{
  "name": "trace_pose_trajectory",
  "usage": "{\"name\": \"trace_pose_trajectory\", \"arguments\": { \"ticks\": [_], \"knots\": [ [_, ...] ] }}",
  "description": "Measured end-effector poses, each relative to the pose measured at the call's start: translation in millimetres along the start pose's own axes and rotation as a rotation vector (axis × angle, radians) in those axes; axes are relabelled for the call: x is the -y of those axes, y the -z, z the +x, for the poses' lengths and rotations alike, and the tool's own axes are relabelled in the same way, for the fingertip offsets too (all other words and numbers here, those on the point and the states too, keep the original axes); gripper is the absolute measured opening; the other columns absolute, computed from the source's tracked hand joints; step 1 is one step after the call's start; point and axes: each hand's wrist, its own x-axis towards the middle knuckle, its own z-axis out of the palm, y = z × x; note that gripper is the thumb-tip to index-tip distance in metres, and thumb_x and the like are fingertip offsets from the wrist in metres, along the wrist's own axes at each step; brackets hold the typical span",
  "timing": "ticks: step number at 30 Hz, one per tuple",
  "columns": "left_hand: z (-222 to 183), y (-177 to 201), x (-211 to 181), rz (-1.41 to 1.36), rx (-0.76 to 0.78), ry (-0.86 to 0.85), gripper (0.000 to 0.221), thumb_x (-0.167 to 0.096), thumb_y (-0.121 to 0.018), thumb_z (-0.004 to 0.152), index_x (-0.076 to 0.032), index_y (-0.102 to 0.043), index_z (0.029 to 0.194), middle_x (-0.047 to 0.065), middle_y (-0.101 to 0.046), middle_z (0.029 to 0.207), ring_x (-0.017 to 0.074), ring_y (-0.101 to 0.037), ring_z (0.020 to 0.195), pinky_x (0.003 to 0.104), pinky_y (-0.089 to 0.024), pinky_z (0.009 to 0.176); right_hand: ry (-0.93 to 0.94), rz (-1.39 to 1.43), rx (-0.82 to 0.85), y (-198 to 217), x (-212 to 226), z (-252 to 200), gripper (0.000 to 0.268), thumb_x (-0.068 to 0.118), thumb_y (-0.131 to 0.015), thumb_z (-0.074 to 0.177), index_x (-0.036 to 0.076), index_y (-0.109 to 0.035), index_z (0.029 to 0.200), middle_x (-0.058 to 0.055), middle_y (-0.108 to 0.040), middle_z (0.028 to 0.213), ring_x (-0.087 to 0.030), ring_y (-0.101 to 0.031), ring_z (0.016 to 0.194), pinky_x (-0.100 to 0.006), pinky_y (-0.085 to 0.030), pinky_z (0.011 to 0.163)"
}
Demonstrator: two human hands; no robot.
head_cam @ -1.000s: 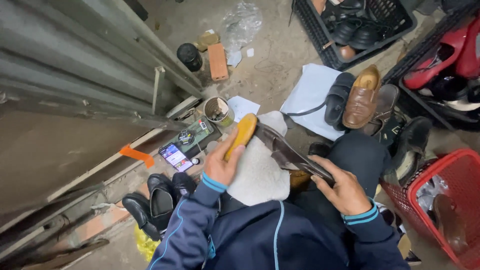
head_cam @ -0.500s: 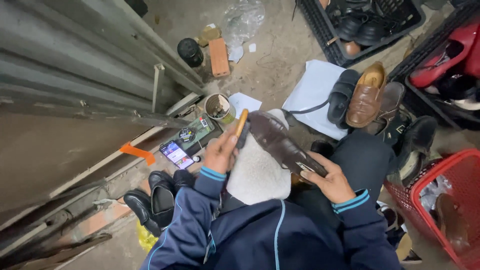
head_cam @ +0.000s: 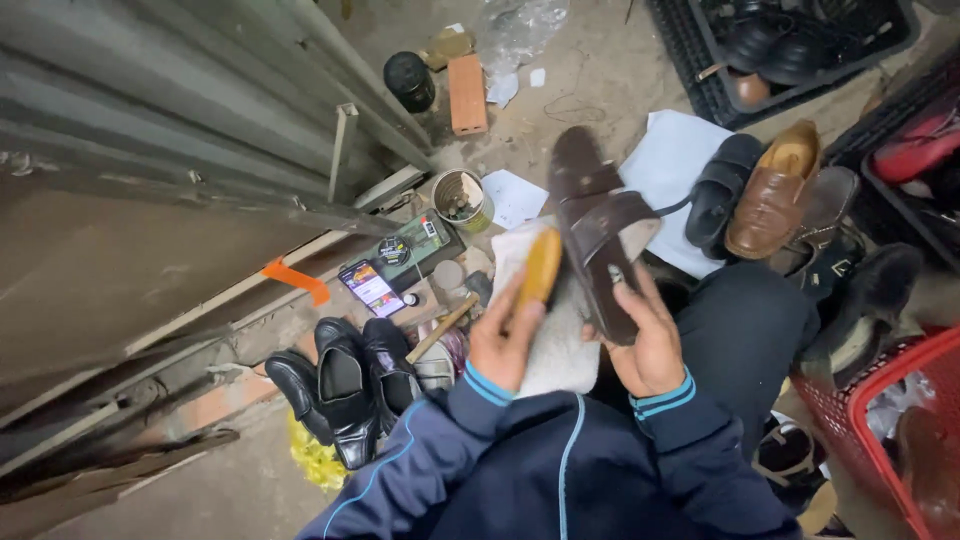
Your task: Cleaning and preparing shoe soles for repair using a brush and a small hammer.
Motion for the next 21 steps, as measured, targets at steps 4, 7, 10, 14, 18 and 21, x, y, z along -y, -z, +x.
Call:
{"name": "trace_pose_trajectory", "arguments": {
  "ticks": [4, 7, 10, 14, 18, 21],
  "knots": [
    [7, 3, 9, 0.002, -0.015, -0.058, 0.047, -0.025, -0.077, 0.091, -0.016, -0.067, 0.136, 0.022, -0.069, 0.132, 0.0384, -0.061, 0.127, 0.048, -0.048, 0.110, 0.037, -0.035, -0.002, 5, 3, -5, 0.045, 0.021, -0.061, 0.100, 0.014, -0.055, 0.144, -0.014, -0.070, 0.112, -0.026, -0.068, 0.073, -0.037, -0.064, 0.054],
    [18, 7, 5, -0.010, -0.047, -0.125, 0.043, -0.028, -0.071, 0.098, -0.018, -0.066, 0.139, 0.020, -0.069, 0.132, 0.0344, -0.062, 0.126, 0.046, -0.049, 0.110, 0.005, -0.057, 0.015, -2, 2, -13, 0.051, 0.017, -0.062, 0.097, 0.011, -0.052, 0.147, -0.016, -0.067, 0.111, -0.030, -0.065, 0.070, -0.041, -0.059, 0.047],
    [-9, 3, -12, 0.124, 0.034, -0.162, 0.042, -0.032, -0.077, 0.091, -0.009, -0.074, 0.125, 0.026, -0.075, 0.112, 0.0445, -0.070, 0.110, 0.053, -0.055, 0.098, -0.032, 0.026, 0.013, 8, -2, -9, 0.047, 0.018, -0.062, 0.098, 0.012, -0.056, 0.144, -0.018, -0.067, 0.111, -0.030, -0.061, 0.070, -0.038, -0.054, 0.046],
    [-2, 5, 17, 0.034, 0.144, -0.277, 0.046, -0.020, -0.077, 0.092, -0.009, -0.068, 0.135, 0.022, -0.074, 0.122, 0.0380, -0.069, 0.116, 0.048, -0.054, 0.102, -0.039, -0.042, -0.079, 8, 0, -7, 0.048, 0.025, -0.066, 0.097, 0.014, -0.055, 0.143, -0.013, -0.065, 0.099, -0.024, -0.059, 0.062, -0.034, -0.052, 0.042],
    [-22, 8, -19, 0.104, 0.166, -0.327, 0.038, -0.018, -0.075, 0.093, -0.002, -0.070, 0.127, 0.025, -0.075, 0.116, 0.0412, -0.072, 0.110, 0.049, -0.056, 0.095, -0.097, -0.009, -0.120, -1, -9, -5, 0.052, 0.026, -0.067, 0.096, 0.010, -0.053, 0.144, -0.012, -0.061, 0.097, -0.025, -0.057, 0.062, -0.033, -0.048, 0.043],
    [-31, 26, -3, 0.184, 0.419, -0.379, 0.048, -0.024, -0.066, 0.100, -0.002, -0.057, 0.142, 0.020, -0.070, 0.128, 0.0268, -0.071, 0.115, 0.034, -0.052, 0.102, -0.128, -0.017, -0.147, 5, -9, 3, 0.058, 0.028, -0.055, 0.098, 0.019, -0.047, 0.155, -0.001, -0.064, 0.136, -0.018, -0.063, 0.111, -0.033, -0.051, 0.073]
  ]
}}
